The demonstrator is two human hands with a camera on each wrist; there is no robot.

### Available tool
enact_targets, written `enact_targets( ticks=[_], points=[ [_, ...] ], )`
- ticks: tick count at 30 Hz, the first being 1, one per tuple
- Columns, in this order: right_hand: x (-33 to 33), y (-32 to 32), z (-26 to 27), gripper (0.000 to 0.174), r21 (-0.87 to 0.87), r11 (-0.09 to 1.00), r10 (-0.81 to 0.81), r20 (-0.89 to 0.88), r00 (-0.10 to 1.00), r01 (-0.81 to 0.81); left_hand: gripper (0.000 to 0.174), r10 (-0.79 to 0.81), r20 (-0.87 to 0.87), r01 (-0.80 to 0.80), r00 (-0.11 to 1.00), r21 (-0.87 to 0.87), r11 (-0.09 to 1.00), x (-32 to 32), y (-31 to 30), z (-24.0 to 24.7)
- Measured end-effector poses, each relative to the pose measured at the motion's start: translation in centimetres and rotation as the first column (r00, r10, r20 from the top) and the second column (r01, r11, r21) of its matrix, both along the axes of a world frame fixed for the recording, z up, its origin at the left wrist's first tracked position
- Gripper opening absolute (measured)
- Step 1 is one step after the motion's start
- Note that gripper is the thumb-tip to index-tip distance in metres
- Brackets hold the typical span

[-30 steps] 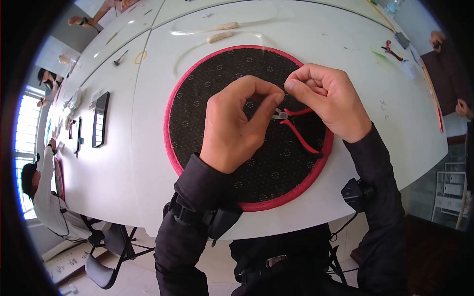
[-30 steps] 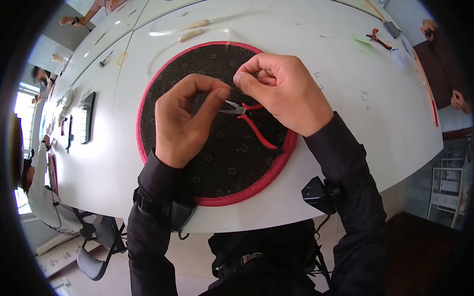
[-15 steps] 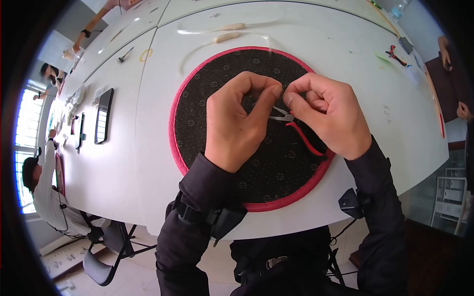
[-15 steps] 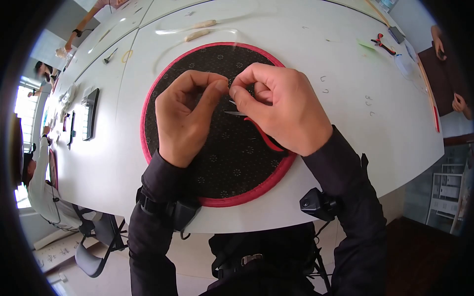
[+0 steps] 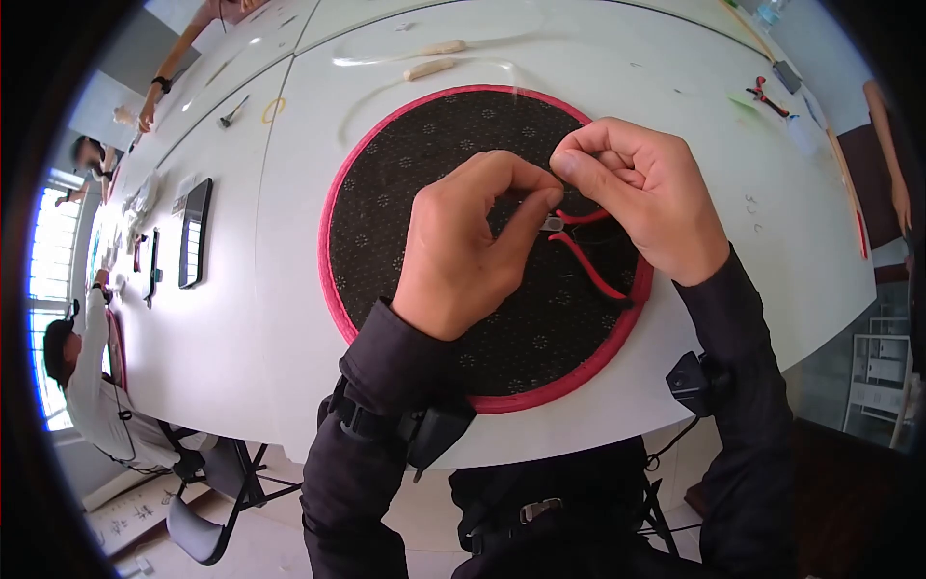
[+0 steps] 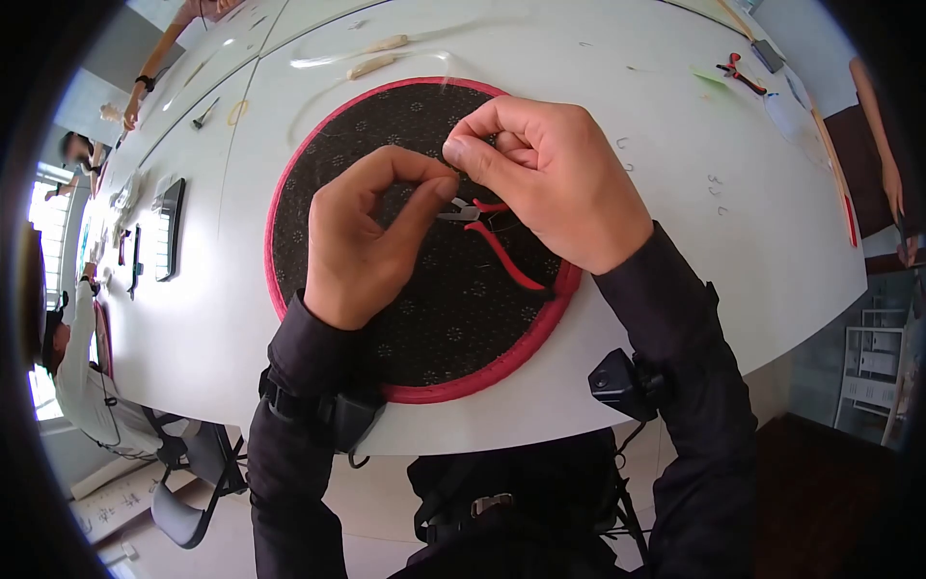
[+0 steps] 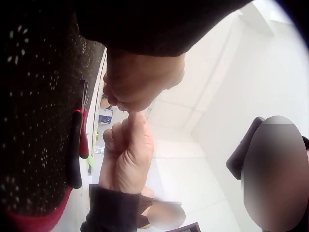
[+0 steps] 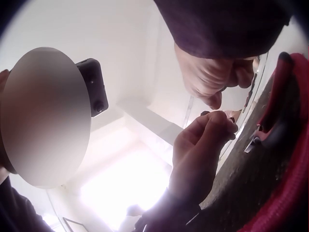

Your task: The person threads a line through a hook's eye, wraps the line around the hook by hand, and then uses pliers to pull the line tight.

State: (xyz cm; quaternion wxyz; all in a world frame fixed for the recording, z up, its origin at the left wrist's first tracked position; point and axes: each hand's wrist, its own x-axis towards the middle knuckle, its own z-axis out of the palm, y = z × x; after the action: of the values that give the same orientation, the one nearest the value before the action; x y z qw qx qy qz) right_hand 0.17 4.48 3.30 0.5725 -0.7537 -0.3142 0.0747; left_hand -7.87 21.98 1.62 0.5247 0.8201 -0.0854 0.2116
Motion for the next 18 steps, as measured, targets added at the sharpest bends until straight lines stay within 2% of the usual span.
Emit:
enact_targets(
  ticks=[11,18],
  points=[
    [0.29,-0.19,-0.07,0.022,-0.011,1.000,0.021,-0.188,0.982,-0.024,0.007,-0.007,-0.033,0.000,0.999,-0.188,0.982,-0.14,-0.05,0.37],
    [-0.48,0.17,0.37,0.021,-0.007,1.000,0.024,-0.220,0.975,-0.027,0.007,0.038,-0.041,-0.048,0.998,-0.272,0.961,-0.14,-0.02,0.47]
  ],
)
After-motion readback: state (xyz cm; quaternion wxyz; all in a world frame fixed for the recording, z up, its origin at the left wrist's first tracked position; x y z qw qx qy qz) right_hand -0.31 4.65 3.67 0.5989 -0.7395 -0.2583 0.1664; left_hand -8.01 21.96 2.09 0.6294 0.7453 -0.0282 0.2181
